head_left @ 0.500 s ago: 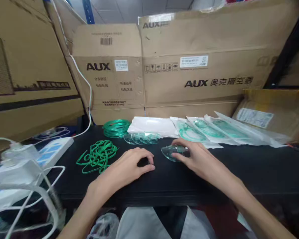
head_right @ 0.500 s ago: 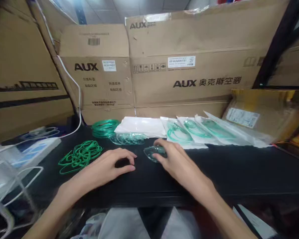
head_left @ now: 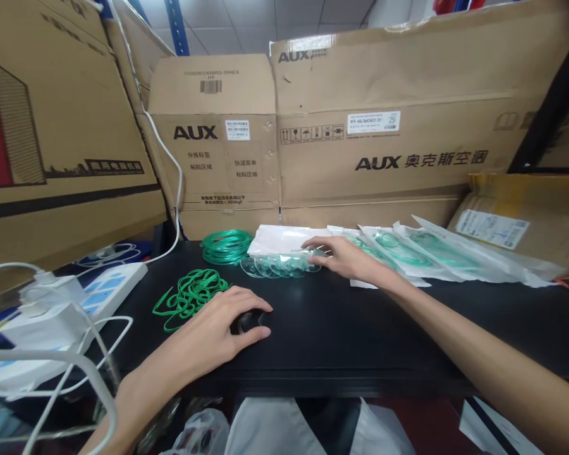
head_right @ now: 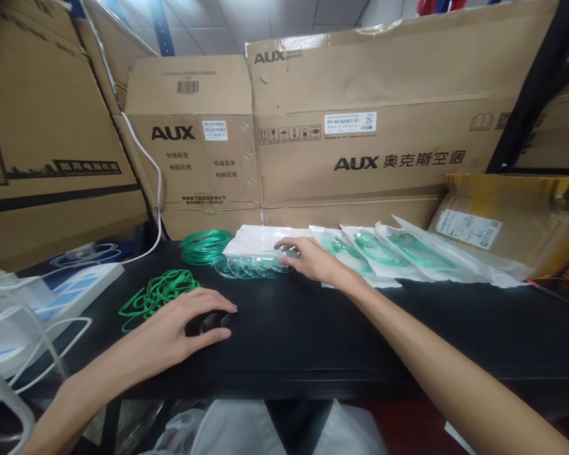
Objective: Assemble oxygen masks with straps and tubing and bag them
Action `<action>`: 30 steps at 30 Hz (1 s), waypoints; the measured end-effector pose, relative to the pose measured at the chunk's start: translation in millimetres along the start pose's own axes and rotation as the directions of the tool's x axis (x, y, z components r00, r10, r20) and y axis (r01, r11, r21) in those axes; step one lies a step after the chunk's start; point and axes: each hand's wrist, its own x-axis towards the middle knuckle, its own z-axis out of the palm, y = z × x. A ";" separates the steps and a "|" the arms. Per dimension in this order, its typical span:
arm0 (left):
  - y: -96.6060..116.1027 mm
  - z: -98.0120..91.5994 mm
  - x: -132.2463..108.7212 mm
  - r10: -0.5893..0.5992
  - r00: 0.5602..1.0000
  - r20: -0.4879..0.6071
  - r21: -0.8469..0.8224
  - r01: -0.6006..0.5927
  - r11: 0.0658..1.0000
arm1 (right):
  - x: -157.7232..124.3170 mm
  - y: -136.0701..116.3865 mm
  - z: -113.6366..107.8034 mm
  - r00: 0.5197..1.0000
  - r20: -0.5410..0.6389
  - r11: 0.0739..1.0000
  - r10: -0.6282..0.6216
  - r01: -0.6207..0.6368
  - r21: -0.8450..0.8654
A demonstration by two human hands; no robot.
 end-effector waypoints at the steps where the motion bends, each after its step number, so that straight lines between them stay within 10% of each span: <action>1: -0.5 -0.6 -1.1 -0.008 1.000 0.004 0.004 0.008 1.000 | 0.2 -0.3 0.4 1.000 0.015 1.000 0.004 -0.004 -0.009; 30: -5.1 -12.8 3.9 -0.007 0.997 -0.075 0.033 0.009 0.999 | 8.4 -0.2 8.5 0.995 0.092 0.998 -0.046 0.049 -0.030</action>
